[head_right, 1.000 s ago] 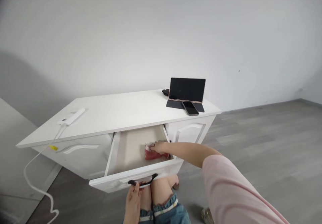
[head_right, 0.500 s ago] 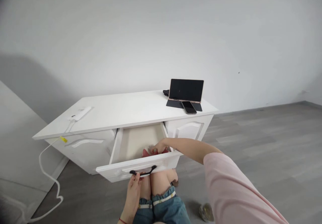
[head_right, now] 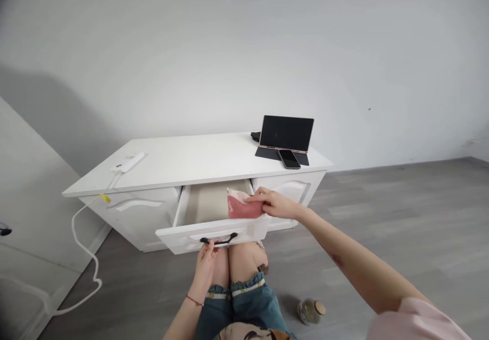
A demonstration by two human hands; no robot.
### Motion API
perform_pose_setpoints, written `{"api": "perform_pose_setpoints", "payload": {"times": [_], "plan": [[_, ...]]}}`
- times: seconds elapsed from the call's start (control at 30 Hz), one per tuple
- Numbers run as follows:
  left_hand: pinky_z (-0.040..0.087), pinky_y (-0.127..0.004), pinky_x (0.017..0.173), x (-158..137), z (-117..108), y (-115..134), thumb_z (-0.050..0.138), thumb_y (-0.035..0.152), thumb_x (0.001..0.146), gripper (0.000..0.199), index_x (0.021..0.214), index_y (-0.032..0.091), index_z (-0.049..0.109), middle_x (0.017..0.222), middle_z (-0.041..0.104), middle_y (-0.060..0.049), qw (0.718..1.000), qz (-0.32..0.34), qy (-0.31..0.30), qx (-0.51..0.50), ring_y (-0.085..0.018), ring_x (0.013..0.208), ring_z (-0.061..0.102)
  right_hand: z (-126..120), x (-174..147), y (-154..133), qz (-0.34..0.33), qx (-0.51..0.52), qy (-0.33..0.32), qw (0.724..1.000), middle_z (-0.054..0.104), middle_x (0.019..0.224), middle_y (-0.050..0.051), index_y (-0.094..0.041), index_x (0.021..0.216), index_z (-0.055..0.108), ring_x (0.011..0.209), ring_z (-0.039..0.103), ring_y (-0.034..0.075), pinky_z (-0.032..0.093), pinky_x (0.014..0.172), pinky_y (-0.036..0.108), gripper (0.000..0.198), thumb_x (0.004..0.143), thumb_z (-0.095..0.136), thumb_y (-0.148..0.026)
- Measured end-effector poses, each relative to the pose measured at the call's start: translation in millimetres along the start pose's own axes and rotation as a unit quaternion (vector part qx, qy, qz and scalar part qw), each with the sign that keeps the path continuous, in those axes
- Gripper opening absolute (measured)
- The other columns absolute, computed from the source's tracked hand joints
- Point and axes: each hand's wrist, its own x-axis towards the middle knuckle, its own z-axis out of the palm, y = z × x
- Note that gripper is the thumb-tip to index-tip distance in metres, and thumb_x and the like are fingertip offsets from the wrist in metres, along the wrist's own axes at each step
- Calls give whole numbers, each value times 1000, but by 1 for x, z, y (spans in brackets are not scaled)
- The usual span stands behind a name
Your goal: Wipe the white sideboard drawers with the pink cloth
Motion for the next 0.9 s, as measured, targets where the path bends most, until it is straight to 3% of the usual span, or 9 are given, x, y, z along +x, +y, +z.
{"api": "perform_pose_setpoints", "payload": {"times": [0.13,0.27,0.4,0.5,0.63,0.7,0.8,0.9], "plan": [[47,-30,73,12,7,6,83,48,63,35,76,19,69,80,71,-3,1000,7,1,-25,-17,78,63,38,-35,17,41,-167,35,984,56,114,11,-35,129,64,108,56,24,49,95,46,58,86,40,-5],[46,-29,70,20,14,12,86,48,58,38,71,17,67,73,67,0,1000,2,12,-28,-13,67,58,66,-36,25,27,-238,86,967,55,126,13,-35,139,55,120,49,29,40,104,56,56,87,50,-13],[46,-27,69,25,15,10,86,46,60,36,71,18,67,71,65,1,999,8,12,-37,-12,64,57,83,-11,17,6,-281,106,954,56,137,9,-37,131,62,126,48,28,28,113,60,40,95,49,-24],[47,-28,71,26,14,8,85,43,62,31,74,18,69,75,67,0,999,8,11,-40,-13,68,59,103,15,4,-32,-295,101,950,53,144,4,-37,127,65,128,47,27,33,113,51,38,97,46,-22],[47,-29,78,27,16,10,82,34,65,32,92,20,74,105,73,-7,999,11,-11,-49,-19,92,65,129,51,-21,-58,-309,80,946,46,151,2,-37,133,59,127,46,30,37,109,52,44,95,47,-20],[47,-29,78,27,16,9,80,32,67,31,95,21,74,111,72,-8,998,15,-20,-51,-21,98,64,136,66,-32,-66,-304,62,948,45,152,2,-37,130,62,124,47,29,40,105,51,41,95,47,-20],[47,-30,77,28,13,4,76,32,71,26,95,23,70,104,72,-6,996,5,7,-84,-17,88,64,141,87,-45,-79,-291,33,953,43,154,-1,-36,121,67,120,49,28,45,99,46,34,95,50,-24],[48,-30,76,29,8,-4,73,35,75,20,90,23,66,88,70,-2,989,-45,33,-139,-14,76,63,148,104,-53,-99,-284,20,954,38,157,0,-38,127,63,119,50,27,47,96,43,38,93,53,-24]]}}
